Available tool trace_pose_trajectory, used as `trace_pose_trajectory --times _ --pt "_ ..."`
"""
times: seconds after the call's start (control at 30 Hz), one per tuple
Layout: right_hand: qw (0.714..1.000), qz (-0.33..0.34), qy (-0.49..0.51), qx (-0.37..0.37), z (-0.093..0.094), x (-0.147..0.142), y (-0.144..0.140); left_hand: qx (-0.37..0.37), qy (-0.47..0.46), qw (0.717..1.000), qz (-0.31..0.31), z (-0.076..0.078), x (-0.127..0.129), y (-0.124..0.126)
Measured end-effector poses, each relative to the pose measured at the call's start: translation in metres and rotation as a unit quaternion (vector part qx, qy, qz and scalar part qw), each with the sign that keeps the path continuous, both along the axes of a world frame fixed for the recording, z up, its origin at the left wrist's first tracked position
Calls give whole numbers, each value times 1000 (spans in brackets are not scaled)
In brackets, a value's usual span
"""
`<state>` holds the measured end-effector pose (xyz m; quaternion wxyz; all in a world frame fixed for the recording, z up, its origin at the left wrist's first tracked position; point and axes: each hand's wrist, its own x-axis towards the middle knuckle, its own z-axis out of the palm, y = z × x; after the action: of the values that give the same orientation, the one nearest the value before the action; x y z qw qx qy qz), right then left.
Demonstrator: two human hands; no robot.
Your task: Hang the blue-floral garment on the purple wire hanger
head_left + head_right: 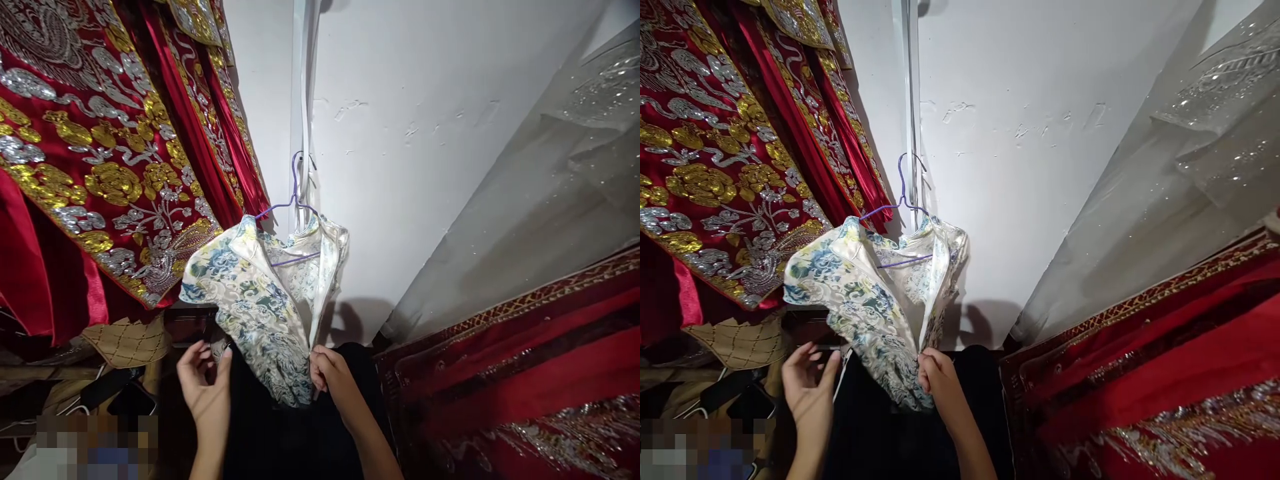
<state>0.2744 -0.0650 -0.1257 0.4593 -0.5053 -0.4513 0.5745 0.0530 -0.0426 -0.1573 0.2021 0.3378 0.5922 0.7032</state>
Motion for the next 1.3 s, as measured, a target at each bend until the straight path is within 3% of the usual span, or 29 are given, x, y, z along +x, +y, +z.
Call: trace_pose_trajectory --times 0.07,0.13,0.2,0.33,0.53,0.67,0.77,0.9,0.97,1.07,1.17,1.23,1.3 --pt "999 19 -24 -10 4 -5 -2 -12 66 992 -104 3 20 -9" --pt "998 44 -35 -9 9 -15 -5 -38 108 962 -246 9 42 -21" --pt "997 65 -29 11 15 -25 -10 -50 100 939 -324 18 59 -30" --pt "996 88 7 27 19 -37 -12 -46 52 933 -354 26 67 -37" --pt "993 119 19 -3 13 -39 -4 -79 -7 915 -396 15 62 -40" --pt "995 103 10 0 24 -35 3 -86 18 910 -404 18 61 -39" --pt "998 14 27 48 67 -21 28 -82 93 913 -389 20 61 -38" --pt "981 -68 91 156 161 -3 77 -79 148 912 -374 12 63 -28" --pt "967 -96 116 205 198 -3 88 -76 160 910 -376 5 62 -16" --pt "961 -80 79 254 214 -11 82 -79 171 909 -372 2 54 7" --pt "964 -42 19 262 195 -15 70 -67 172 904 -385 24 46 29" --pt "965 -38 10 258 184 -13 67 -15 163 909 -384 59 46 40" --pt "965 -42 18 260 182 -10 68 83 145 919 -357 108 49 51"
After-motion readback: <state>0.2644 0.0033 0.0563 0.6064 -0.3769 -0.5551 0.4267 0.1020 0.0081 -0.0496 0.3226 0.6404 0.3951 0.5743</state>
